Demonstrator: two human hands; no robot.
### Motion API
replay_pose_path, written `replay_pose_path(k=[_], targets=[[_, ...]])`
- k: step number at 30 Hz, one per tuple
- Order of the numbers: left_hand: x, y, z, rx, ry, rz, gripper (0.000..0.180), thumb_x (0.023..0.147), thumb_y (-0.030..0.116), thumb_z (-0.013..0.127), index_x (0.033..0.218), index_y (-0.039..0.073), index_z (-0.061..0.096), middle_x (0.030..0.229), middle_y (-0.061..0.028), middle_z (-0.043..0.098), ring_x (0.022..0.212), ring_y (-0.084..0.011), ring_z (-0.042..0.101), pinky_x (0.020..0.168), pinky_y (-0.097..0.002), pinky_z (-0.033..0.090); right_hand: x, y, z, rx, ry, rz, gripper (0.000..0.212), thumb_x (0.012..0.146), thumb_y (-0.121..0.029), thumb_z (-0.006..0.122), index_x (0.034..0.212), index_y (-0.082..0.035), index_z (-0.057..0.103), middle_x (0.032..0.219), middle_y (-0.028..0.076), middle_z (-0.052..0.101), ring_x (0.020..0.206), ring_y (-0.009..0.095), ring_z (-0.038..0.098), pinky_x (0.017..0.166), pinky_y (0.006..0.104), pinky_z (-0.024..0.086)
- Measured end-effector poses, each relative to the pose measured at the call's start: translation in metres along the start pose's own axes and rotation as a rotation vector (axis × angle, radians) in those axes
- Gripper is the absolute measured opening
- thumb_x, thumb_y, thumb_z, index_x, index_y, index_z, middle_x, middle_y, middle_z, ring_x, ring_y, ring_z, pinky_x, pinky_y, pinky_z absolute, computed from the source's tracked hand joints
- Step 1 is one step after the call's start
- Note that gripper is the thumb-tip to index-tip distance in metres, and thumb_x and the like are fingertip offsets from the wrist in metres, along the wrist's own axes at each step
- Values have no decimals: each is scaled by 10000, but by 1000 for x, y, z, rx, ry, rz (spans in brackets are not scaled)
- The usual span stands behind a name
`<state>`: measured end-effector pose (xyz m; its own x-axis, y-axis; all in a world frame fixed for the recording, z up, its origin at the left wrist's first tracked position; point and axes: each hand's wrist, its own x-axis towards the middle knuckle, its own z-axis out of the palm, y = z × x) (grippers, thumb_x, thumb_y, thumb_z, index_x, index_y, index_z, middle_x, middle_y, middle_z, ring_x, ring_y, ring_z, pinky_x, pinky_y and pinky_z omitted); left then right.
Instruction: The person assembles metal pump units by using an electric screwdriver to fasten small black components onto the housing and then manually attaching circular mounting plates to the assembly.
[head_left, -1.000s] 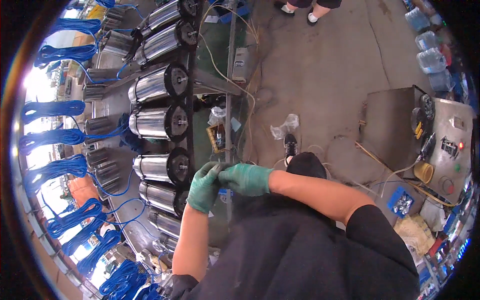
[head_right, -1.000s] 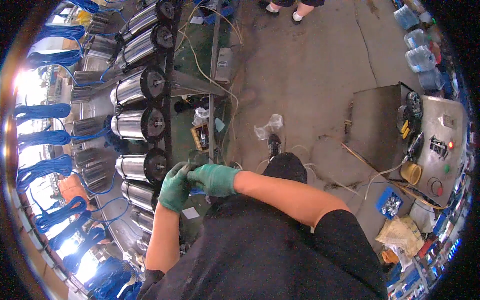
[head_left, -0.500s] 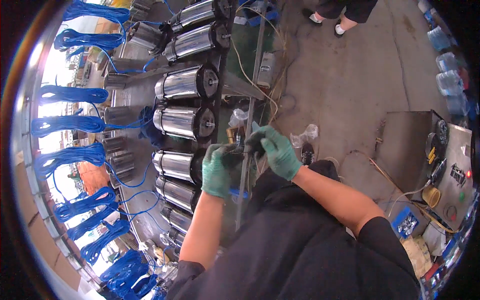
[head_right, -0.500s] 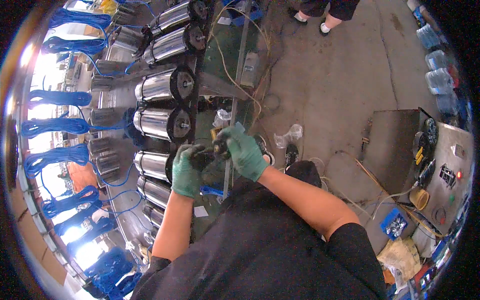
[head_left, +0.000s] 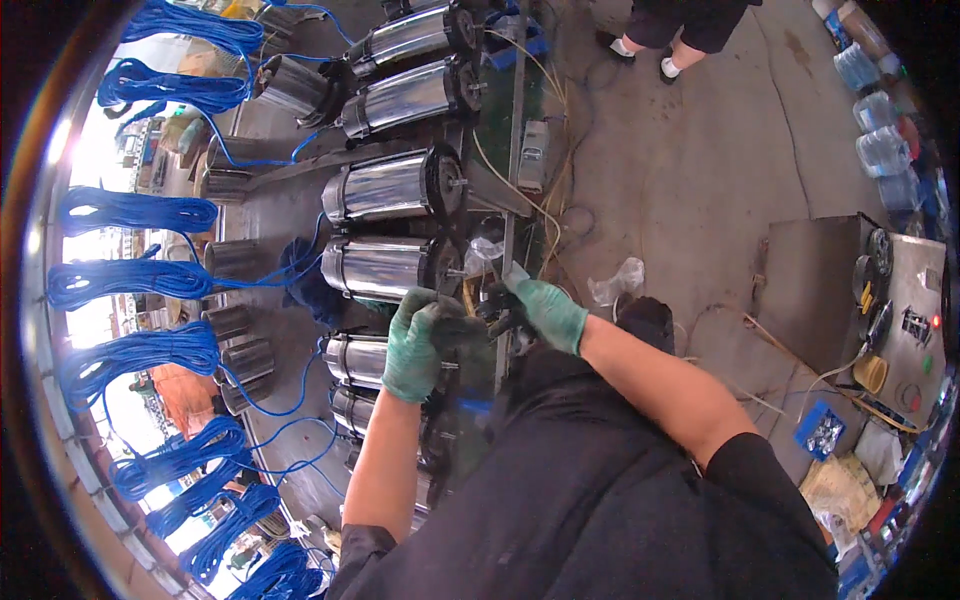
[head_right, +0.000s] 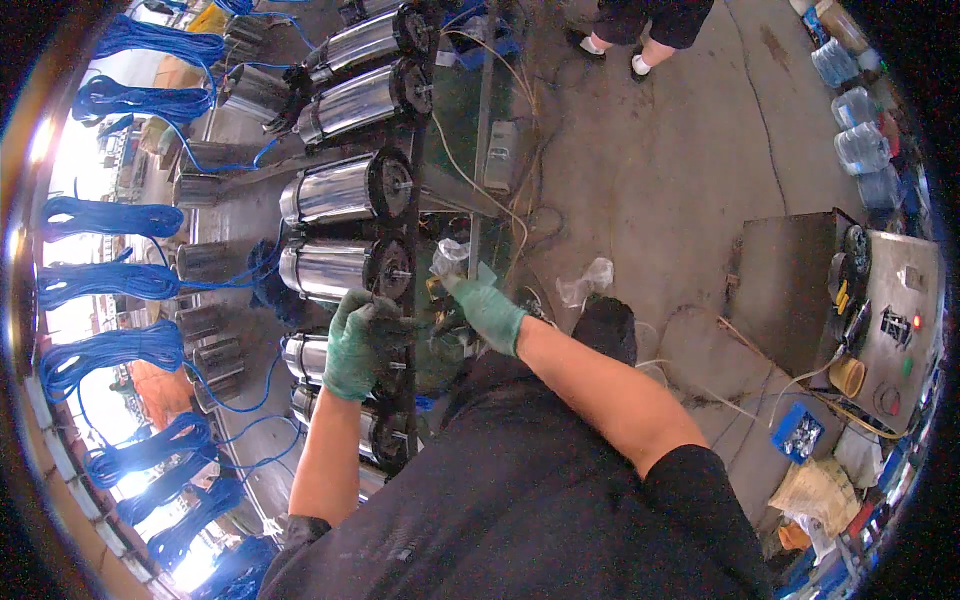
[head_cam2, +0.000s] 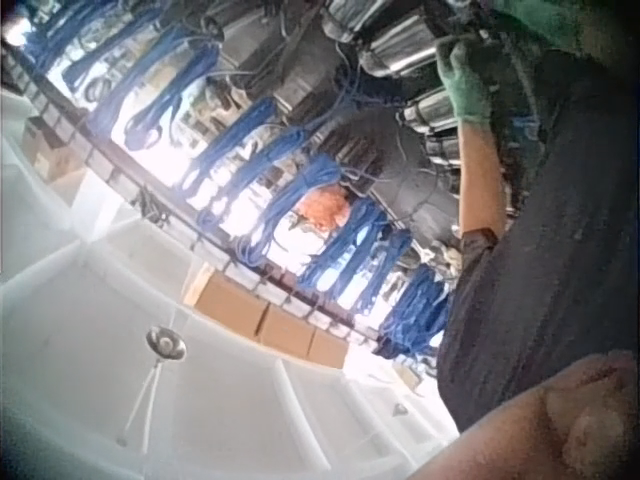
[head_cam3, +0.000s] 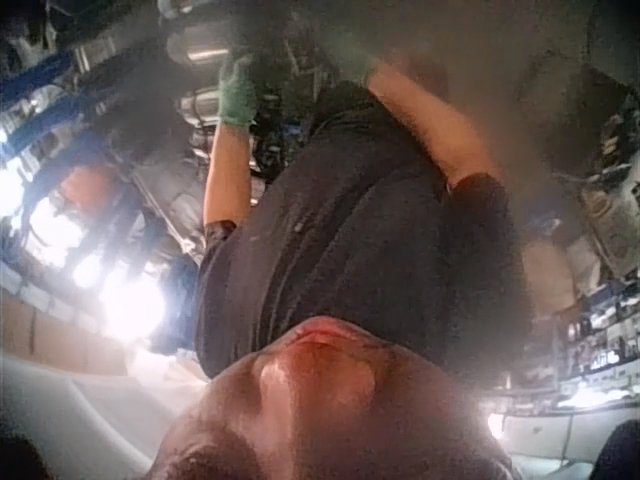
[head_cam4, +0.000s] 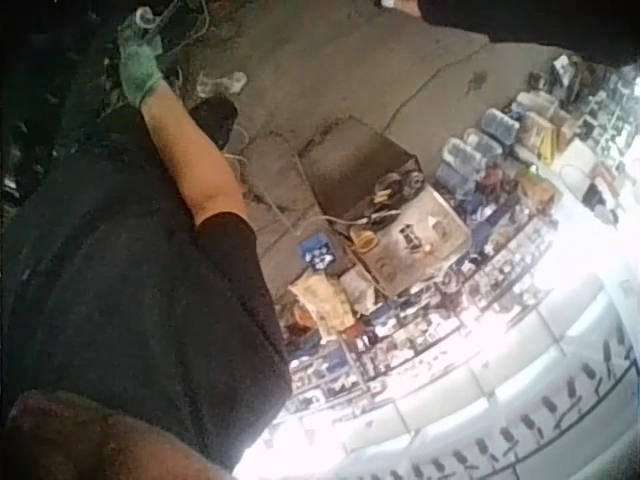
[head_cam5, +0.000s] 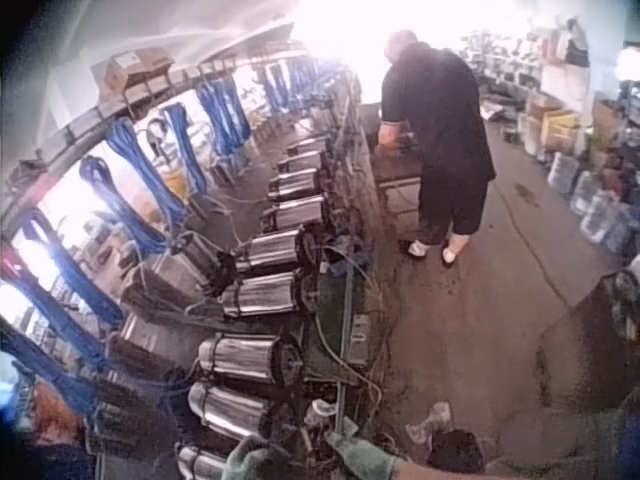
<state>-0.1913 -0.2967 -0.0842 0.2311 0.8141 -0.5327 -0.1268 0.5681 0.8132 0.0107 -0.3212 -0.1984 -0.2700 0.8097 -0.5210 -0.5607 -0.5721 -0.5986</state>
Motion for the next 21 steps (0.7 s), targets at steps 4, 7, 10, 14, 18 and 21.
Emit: replay_pose_path(k=[4, 7, 10, 14, 18, 21], targets=[[7, -6, -11, 29, 57, 20, 172, 1008, 206, 609, 1108, 71, 573, 990, -88, 677, 906, -281, 739, 789, -453, 640, -3, -6, 12, 200, -18, 149, 375, 1053, -385, 612, 1286, -93, 634, 1010, 20, 692, 796, 139, 677, 602, 294, 533], [13, -9, -13, 132, 152, 56, 139, 1018, 175, 606, 1087, 60, 573, 973, -82, 675, 860, -239, 726, 762, -409, 644, 21, 4, 3, 189, 123, 60, 345, 1035, -333, 659, 1270, -81, 645, 1018, 28, 699, 779, 138, 670, 613, 303, 548], [21, -10, -21, 395, 314, 94, 113, 1015, 137, 621, 1009, 28, 591, 895, -79, 684, 775, -178, 692, 703, -357, 604, 30, -8, 2, 141, 81, 65, 332, 1026, -306, 676, 1242, -54, 660, 1003, 48, 702, 826, 132, 665, 652, 290, 549], [34, -15, -26, 1006, 465, 291, 171, 958, 146, 687, 894, 1, 624, 747, -118, 683, 732, -226, 704, 686, -407, 536, 84, 40, -21, -29, 135, -52, 365, 1046, -307, 621, 1249, -8, 672, 1073, 99, 716, 986, 213, 685, 830, 333, 545], [29, -5, -14, 1341, 456, 306, 212, 938, 206, 708, 947, 3, 646, 799, -183, 710, 695, -303, 685, 706, -426, 543, 86, 36, -11, -131, 98, -28, 453, 1042, -363, 611, 1298, 7, 654, 1153, 148, 721, 1053, 246, 663, 951, 367, 499], [28, -3, -11, 1503, 429, 261, 240, 928, 229, 722, 914, 6, 634, 793, -176, 711, 714, -360, 689, 714, -444, 549, 79, 21, -1, -171, 92, 17, 440, 1049, -351, 603, 1285, 18, 656, 1125, 134, 720, 998, 220, 653, 902, 351, 506]])
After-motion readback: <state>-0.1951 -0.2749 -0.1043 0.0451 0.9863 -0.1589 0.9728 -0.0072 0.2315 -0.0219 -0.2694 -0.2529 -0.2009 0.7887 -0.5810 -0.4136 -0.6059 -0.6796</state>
